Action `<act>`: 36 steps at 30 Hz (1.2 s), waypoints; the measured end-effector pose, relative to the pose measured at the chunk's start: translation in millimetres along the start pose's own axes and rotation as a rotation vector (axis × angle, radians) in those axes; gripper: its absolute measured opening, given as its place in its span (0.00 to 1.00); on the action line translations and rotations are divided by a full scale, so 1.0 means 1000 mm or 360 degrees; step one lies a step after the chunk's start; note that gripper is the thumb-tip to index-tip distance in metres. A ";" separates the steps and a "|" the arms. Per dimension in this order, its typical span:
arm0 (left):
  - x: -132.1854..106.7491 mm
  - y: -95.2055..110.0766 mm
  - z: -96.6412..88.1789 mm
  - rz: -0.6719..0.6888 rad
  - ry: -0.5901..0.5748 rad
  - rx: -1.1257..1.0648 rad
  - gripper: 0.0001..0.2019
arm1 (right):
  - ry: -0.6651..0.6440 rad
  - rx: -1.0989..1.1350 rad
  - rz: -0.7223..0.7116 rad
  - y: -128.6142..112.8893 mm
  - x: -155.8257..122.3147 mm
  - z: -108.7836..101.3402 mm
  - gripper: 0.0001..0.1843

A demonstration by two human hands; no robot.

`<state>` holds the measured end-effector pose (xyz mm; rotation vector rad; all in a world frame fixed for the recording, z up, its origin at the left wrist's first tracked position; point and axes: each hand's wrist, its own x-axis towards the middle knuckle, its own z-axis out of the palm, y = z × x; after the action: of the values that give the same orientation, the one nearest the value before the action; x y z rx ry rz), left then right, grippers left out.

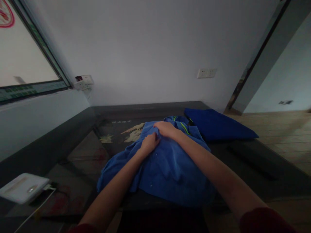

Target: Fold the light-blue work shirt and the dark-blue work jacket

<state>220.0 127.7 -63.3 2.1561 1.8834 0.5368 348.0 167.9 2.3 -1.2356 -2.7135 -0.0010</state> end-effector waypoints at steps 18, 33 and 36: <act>-0.038 0.006 -0.008 0.0169 0.0203 -0.1689 0.11 | 0.0799 0.0201 0.0171 -0.007 -0.080 0.009 0.04; -0.053 0.021 -0.019 0.0288 0.0171 -0.0880 0.08 | 0.0808 0.1138 0.0123 0.007 -0.083 0.045 0.11; -0.054 0.020 -0.018 0.0289 0.0216 -0.0797 0.07 | 0.0759 0.1120 0.0193 0.004 -0.084 0.043 0.13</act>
<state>225.1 70.4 -45.4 1.9922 1.4146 1.0837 399.5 110.5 -52.7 -1.0053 -1.9574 0.5469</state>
